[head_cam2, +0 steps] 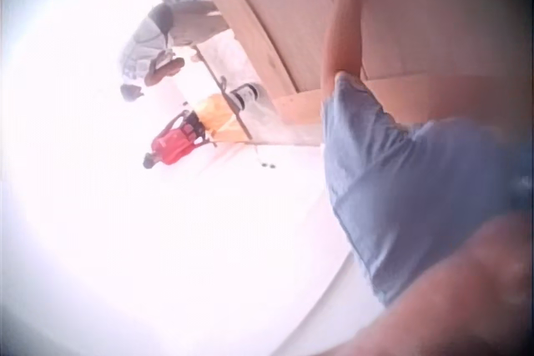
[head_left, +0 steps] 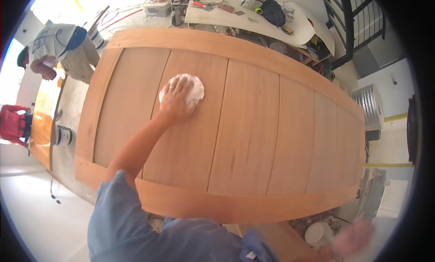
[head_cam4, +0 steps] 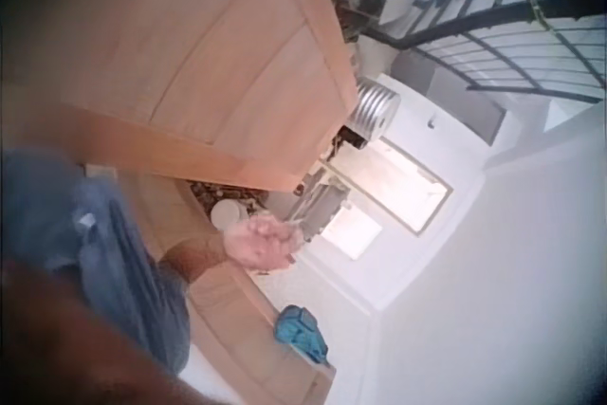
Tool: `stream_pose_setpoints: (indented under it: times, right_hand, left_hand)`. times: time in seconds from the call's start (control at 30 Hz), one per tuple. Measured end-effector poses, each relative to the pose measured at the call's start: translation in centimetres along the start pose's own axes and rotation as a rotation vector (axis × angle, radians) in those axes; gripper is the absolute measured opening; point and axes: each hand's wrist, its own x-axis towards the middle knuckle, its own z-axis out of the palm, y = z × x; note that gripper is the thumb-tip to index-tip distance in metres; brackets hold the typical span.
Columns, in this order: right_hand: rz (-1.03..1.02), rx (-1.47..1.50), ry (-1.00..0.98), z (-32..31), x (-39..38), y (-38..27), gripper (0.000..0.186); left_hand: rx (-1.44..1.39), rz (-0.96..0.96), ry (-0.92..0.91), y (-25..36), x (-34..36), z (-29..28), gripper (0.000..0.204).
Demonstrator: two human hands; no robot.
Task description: The person uses a metal scraper to remove excess material from the seams of a large wooden door. They then wipe the entire surface of the door with a white cloth to clean it. Two other people are present in the background, one of whom is also working on a wooden surface.
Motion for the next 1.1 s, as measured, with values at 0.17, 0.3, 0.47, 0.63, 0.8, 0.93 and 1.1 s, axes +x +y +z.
stream_pose_setpoints:
  times: [0.17, 0.3, 0.47, 0.63, 0.8, 0.93, 1.1]
  right_hand:
    - [0.412, -0.467, -0.773, 9.1, -16.4, 19.6, 0.058]
    - [0.632, -0.656, -0.923, 9.9, -19.9, 17.5, 0.074]
    - [0.733, -0.875, -0.861, 12.5, -23.6, 22.9, 0.083]
    - [0.59, -0.967, -0.81, 14.2, -22.2, 27.8, 0.081]
    - [0.625, -1.037, -0.787, 13.3, -20.1, 29.4, 0.076]
    - [0.616, -1.116, -0.779, 12.6, -20.0, 29.4, 0.076]
    - [0.657, -1.044, -0.754, 13.4, -19.0, 28.5, 0.076]
  left_hand:
    - [0.176, -0.164, 0.068, -5.7, 8.6, 2.8, 0.077]
    - [-0.091, 0.024, -0.342, 9.2, 0.6, -0.8, 0.08]
    - [-0.126, 0.4, -0.578, 14.3, -5.4, -1.7, 0.088]
    - [0.004, 0.247, -0.044, 6.7, 11.9, 4.9, 0.068]
    - [0.041, 0.182, -0.292, 11.6, 3.5, 3.7, 0.081]
    - [-0.021, 0.393, -0.668, 17.3, -11.1, -3.1, 0.093]
    - [-0.03, 0.337, -0.458, 15.5, 1.5, 2.5, 0.082]
